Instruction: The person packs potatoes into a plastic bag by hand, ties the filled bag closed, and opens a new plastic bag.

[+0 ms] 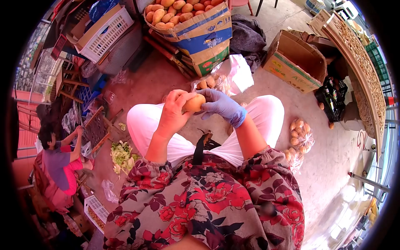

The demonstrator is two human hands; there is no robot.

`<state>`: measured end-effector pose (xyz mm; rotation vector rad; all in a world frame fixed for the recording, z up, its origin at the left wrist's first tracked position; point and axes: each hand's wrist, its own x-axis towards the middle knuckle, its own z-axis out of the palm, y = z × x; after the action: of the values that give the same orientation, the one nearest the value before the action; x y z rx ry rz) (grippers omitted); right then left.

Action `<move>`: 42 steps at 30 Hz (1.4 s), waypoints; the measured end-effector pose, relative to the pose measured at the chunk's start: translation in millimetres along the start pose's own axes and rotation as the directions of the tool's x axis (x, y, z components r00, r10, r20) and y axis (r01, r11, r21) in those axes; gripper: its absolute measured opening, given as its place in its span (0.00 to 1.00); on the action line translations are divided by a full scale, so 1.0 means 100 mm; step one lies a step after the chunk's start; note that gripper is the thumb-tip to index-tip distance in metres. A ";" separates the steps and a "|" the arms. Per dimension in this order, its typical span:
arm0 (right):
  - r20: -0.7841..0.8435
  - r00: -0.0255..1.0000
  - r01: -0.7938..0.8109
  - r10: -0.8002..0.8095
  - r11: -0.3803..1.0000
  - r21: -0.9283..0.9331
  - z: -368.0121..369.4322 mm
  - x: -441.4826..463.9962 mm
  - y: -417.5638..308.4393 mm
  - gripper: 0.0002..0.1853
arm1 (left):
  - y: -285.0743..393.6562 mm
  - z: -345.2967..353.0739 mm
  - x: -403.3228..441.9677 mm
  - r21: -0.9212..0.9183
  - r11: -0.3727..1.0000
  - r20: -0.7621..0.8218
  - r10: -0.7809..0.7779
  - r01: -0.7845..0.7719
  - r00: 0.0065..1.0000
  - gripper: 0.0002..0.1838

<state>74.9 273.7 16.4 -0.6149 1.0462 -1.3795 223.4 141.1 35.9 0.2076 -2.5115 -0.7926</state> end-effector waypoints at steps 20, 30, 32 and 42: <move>-0.324 0.935 0.157 -0.145 0.987 0.013 -0.05 -0.05 0.07 0.13 | -0.24 0.11 -0.13 -0.851 0.229 0.386 -0.338 0.473 0.858 0.33; -0.154 0.937 0.300 -0.313 0.948 -0.102 0.26 -0.05 -0.04 0.28 | -0.18 0.20 -0.12 -0.867 -0.079 0.485 -0.365 0.492 0.795 0.30; -0.180 0.945 0.271 -0.273 0.962 -0.037 0.26 -0.02 0.03 0.30 | -0.15 0.20 -0.12 -0.864 -0.065 0.482 -0.395 0.499 0.782 0.30; -0.258 0.957 0.230 -0.130 0.885 0.406 -0.19 0.14 0.35 0.26 | -0.59 0.31 -0.19 -0.815 0.248 0.259 -0.652 0.523 0.713 0.07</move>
<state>73.9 269.8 -25.5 -0.2315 0.8272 -1.8134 224.1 113.4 -27.5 0.8533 -1.5195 -2.1542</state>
